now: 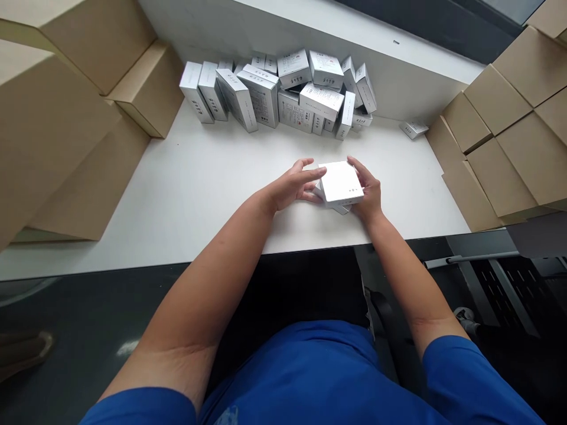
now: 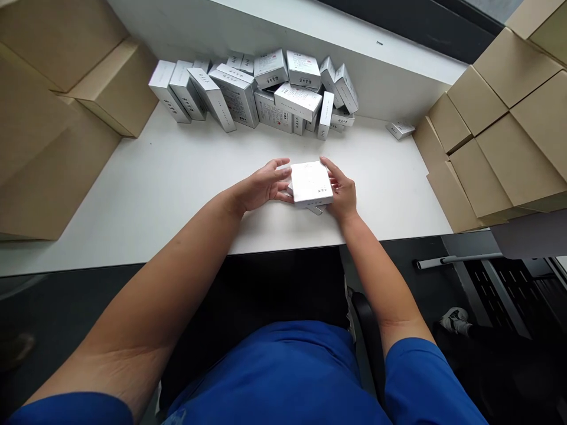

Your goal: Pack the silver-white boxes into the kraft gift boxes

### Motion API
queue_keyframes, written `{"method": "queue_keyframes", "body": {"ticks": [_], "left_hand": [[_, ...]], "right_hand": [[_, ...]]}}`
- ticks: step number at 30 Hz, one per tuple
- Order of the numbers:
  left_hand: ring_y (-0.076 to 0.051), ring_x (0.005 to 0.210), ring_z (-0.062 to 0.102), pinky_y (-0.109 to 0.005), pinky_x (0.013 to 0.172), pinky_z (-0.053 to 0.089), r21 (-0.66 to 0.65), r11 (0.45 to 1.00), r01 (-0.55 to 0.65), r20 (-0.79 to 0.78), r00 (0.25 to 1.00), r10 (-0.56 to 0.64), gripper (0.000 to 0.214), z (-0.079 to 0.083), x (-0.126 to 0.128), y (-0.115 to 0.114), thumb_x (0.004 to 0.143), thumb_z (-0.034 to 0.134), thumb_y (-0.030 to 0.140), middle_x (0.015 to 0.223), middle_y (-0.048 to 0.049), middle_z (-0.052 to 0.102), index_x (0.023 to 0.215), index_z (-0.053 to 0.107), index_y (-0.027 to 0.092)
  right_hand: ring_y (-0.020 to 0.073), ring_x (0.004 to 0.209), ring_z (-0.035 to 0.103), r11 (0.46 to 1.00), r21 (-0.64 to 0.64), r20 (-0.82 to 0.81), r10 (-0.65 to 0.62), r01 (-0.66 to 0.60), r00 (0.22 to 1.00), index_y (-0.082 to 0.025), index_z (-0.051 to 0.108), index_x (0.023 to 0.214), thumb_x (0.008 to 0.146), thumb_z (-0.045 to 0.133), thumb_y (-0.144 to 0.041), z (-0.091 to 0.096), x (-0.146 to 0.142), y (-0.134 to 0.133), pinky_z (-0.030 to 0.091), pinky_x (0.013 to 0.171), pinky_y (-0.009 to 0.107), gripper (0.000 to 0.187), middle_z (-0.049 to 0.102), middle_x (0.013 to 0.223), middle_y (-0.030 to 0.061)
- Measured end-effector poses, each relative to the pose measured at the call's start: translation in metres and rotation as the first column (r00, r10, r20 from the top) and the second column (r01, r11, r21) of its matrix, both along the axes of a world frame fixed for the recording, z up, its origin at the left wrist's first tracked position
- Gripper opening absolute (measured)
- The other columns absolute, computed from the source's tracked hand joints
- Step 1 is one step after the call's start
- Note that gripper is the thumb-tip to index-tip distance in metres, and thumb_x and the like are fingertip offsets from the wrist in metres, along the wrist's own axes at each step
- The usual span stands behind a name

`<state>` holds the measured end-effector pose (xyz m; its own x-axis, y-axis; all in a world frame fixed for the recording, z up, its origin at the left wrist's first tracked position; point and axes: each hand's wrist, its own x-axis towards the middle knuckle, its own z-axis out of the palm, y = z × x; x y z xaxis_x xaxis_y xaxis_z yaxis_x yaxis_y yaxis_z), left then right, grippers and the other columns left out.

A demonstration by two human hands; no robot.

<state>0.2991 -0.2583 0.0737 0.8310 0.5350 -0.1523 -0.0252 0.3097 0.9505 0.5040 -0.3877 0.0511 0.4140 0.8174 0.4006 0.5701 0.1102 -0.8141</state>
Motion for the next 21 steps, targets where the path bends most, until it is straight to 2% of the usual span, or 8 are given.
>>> {"method": "queue_keyframes", "body": {"ticks": [3,4,6,8,9,12,16,21], "left_hand": [[-0.045,0.142,0.060,-0.060,0.110,0.060,0.299,0.954,-0.010,-0.037,0.999,0.022,0.142,-0.006,0.000,-0.003,0.051,0.105,0.055,0.170,-0.0252,0.039,0.167,0.029,0.028],[-0.047,0.147,0.053,-0.063,0.116,0.054,0.451,0.892,-0.026,-0.055,0.997,0.057,0.143,-0.008,0.000,-0.004,0.047,0.106,0.051,0.171,-0.0230,0.038,0.167,0.031,0.030],[-0.049,0.156,0.041,-0.069,0.127,0.039,0.711,0.702,-0.038,-0.081,0.987,0.136,0.133,-0.011,0.002,-0.007,0.049,0.106,0.047,0.170,-0.0185,0.042,0.163,0.041,0.032],[-0.047,0.157,0.038,-0.068,0.131,0.030,0.834,0.551,-0.016,-0.100,0.979,0.179,0.116,-0.013,0.003,-0.011,0.057,0.103,0.048,0.167,-0.0159,0.047,0.158,0.049,0.031],[-0.046,0.156,0.039,-0.067,0.131,0.030,0.856,0.518,-0.002,-0.109,0.977,0.183,0.110,-0.014,0.004,-0.013,0.060,0.101,0.050,0.165,-0.0152,0.049,0.156,0.051,0.031],[-0.043,0.149,0.044,-0.062,0.128,0.034,0.868,0.496,0.011,-0.136,0.967,0.216,0.103,-0.014,0.006,-0.017,0.066,0.098,0.057,0.157,-0.0134,0.052,0.154,0.051,0.031],[-0.043,0.145,0.042,-0.063,0.125,0.034,0.881,0.470,-0.049,-0.148,0.917,0.372,0.101,-0.018,0.010,-0.021,0.065,0.098,0.057,0.150,-0.0123,0.049,0.149,0.046,0.032],[-0.044,0.141,0.041,-0.061,0.123,0.036,0.870,0.463,-0.169,-0.160,0.792,0.590,0.098,-0.024,0.019,-0.021,0.062,0.100,0.053,0.143,-0.0131,0.045,0.137,0.041,0.030]], "right_hand": [[0.0230,0.093,0.075,0.998,-0.022,0.068,-0.063,0.065,0.996,-0.031,0.077,0.138,0.101,0.054,-0.043,-0.003,0.002,0.003,0.062,0.087,0.044,0.045,0.082,0.115,0.0047],[0.0228,0.093,0.075,0.996,-0.028,0.066,-0.081,0.083,0.995,-0.030,0.077,0.137,0.102,0.052,-0.043,-0.005,0.003,0.004,0.061,0.087,0.044,0.045,0.082,0.116,0.0051],[0.0232,0.097,0.075,0.996,-0.053,0.012,-0.069,0.069,0.998,-0.031,0.075,0.141,0.104,0.050,-0.048,-0.007,0.006,0.006,0.061,0.091,0.044,0.048,0.082,0.119,0.0054],[0.0246,0.106,0.075,0.997,-0.080,-0.081,0.003,-0.009,0.997,-0.032,0.069,0.149,0.106,0.048,-0.058,-0.007,0.009,0.007,0.062,0.097,0.046,0.055,0.080,0.122,0.0059],[0.0258,0.111,0.074,0.994,-0.091,-0.124,0.051,-0.063,0.991,-0.033,0.065,0.154,0.106,0.045,-0.065,-0.006,0.010,0.006,0.062,0.100,0.047,0.061,0.080,0.125,0.0066],[0.0311,0.130,0.070,0.968,-0.109,-0.197,0.203,-0.228,0.959,-0.034,0.049,0.167,0.102,0.039,-0.082,-0.002,0.011,0.004,0.058,0.110,0.054,0.081,0.074,0.141,0.0091],[0.0368,0.143,0.062,0.909,-0.151,-0.201,0.356,-0.388,0.912,-0.037,0.031,0.175,0.079,0.060,-0.099,0.000,0.012,0.002,0.053,0.118,0.059,0.118,0.054,0.169,0.0106],[0.0401,0.144,0.060,0.908,-0.231,-0.043,0.350,-0.350,0.936,-0.032,0.025,0.177,0.055,0.092,-0.086,-0.003,0.008,0.003,0.048,0.124,0.060,0.149,0.051,0.170,0.0153]]}}
